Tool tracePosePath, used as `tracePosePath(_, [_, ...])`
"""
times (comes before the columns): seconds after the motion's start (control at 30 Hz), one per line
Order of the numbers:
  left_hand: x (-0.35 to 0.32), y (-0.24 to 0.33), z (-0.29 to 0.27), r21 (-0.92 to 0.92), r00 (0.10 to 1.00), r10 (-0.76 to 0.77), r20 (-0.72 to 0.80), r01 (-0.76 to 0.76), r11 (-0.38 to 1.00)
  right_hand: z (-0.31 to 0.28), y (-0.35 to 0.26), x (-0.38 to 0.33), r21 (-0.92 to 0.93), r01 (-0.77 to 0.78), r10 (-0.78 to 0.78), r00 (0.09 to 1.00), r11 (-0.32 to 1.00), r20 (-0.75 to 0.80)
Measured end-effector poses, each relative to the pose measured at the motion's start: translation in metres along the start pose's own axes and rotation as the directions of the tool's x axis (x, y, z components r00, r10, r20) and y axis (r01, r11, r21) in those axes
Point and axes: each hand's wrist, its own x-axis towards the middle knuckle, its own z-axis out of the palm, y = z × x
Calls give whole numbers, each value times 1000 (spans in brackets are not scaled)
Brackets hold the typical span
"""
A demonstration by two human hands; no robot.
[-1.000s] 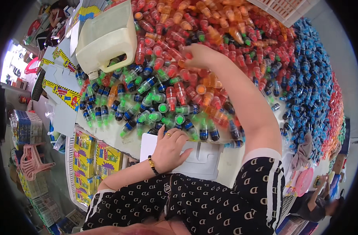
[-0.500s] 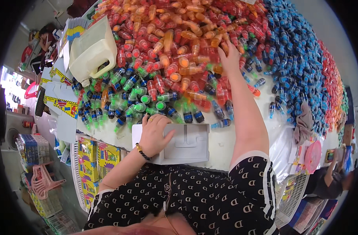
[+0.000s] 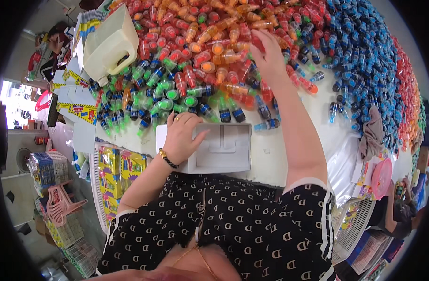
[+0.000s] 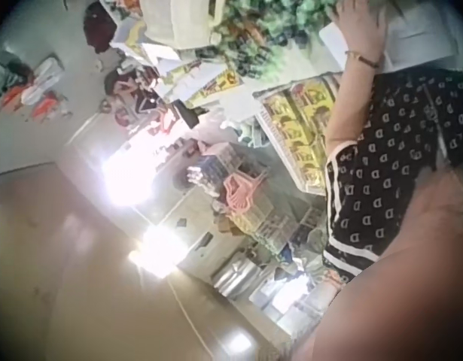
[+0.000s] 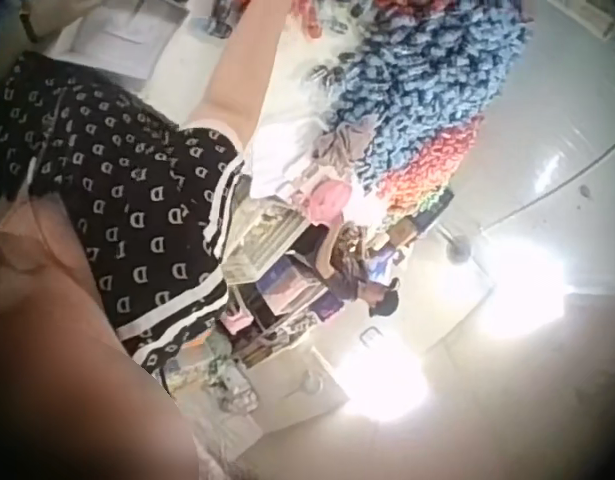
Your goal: Sorting small colorful bottles into a tray, placing the tray into a plastic bag, and then into a cardboard box.
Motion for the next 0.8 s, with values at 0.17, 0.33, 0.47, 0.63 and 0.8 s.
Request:
tracePosePath(0.17, [-14,10,3,76,998,55,27,-56,996,-18,-64,-132,79,-102,52,879,992,474])
tracePosePath(0.33, [-42,22,8,43,998,58,9,-58,997,-19,-88,-208,-11,-12,16,851,1000,524])
tracePosePath(0.47, [-56,27,7,-29,994,107,32,-106,994,-31,-95,-222,-19,65,-49,893,998,446])
tracePosePath(0.63, [-38,10,-32,49,968,245,-52,-242,969,-46,-224,-161,447,347,-541,715,825,443])
tracePosePath(0.8, [-14,9,-83,297,961,256,104,-276,914,-27,-387,-190,952,231,-820,571,203,36])
